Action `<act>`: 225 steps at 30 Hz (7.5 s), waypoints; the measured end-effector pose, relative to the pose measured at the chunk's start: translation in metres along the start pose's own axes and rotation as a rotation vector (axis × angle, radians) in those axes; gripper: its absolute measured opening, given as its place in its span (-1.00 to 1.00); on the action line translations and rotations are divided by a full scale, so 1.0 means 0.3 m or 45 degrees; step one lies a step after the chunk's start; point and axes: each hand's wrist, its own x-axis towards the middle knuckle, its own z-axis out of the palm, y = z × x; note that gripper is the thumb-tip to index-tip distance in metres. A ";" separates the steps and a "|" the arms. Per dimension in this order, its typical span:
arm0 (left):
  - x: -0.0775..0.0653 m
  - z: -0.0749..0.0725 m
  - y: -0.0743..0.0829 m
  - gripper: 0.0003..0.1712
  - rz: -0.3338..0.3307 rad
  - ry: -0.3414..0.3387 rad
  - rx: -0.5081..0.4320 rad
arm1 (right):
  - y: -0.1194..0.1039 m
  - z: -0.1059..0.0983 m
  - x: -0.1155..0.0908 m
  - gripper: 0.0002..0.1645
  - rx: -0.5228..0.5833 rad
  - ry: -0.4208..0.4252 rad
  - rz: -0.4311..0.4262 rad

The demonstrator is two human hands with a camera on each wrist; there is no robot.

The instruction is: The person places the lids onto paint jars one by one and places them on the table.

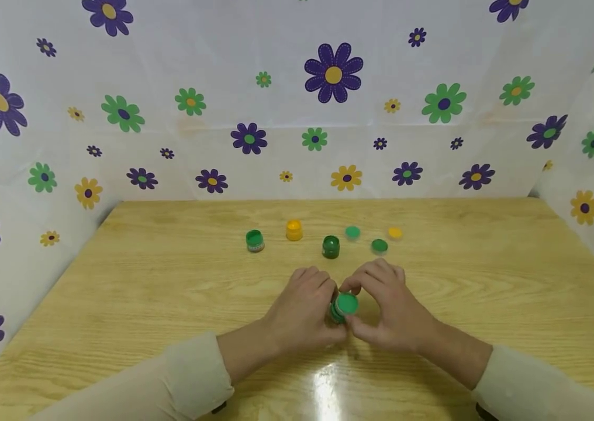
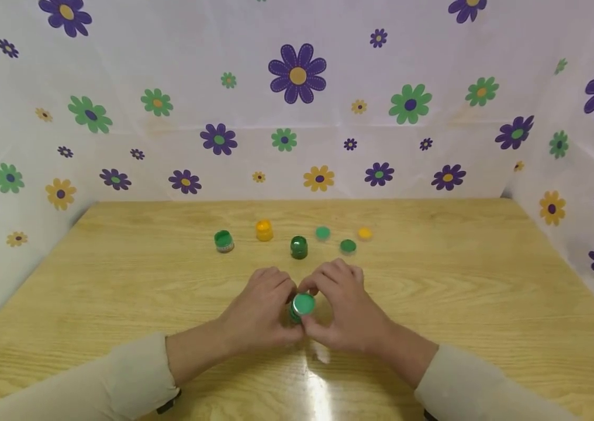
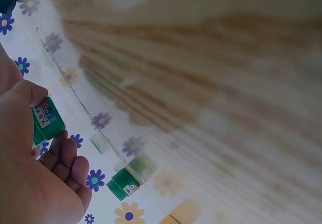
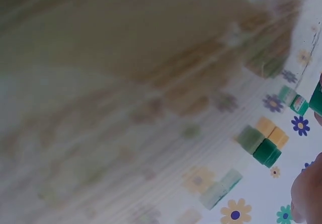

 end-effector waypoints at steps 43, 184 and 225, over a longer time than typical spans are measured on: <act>0.006 -0.014 -0.001 -0.56 -0.005 -0.134 0.070 | -0.007 -0.004 0.006 -0.60 -0.467 -0.151 -0.031; 0.003 -0.003 0.006 -0.60 0.042 -0.024 -0.006 | -0.037 0.008 -0.008 -0.68 -0.547 -0.096 -0.062; 0.000 -0.002 0.011 -0.55 0.061 0.003 0.055 | -0.039 0.015 -0.006 -0.61 -0.562 -0.108 -0.051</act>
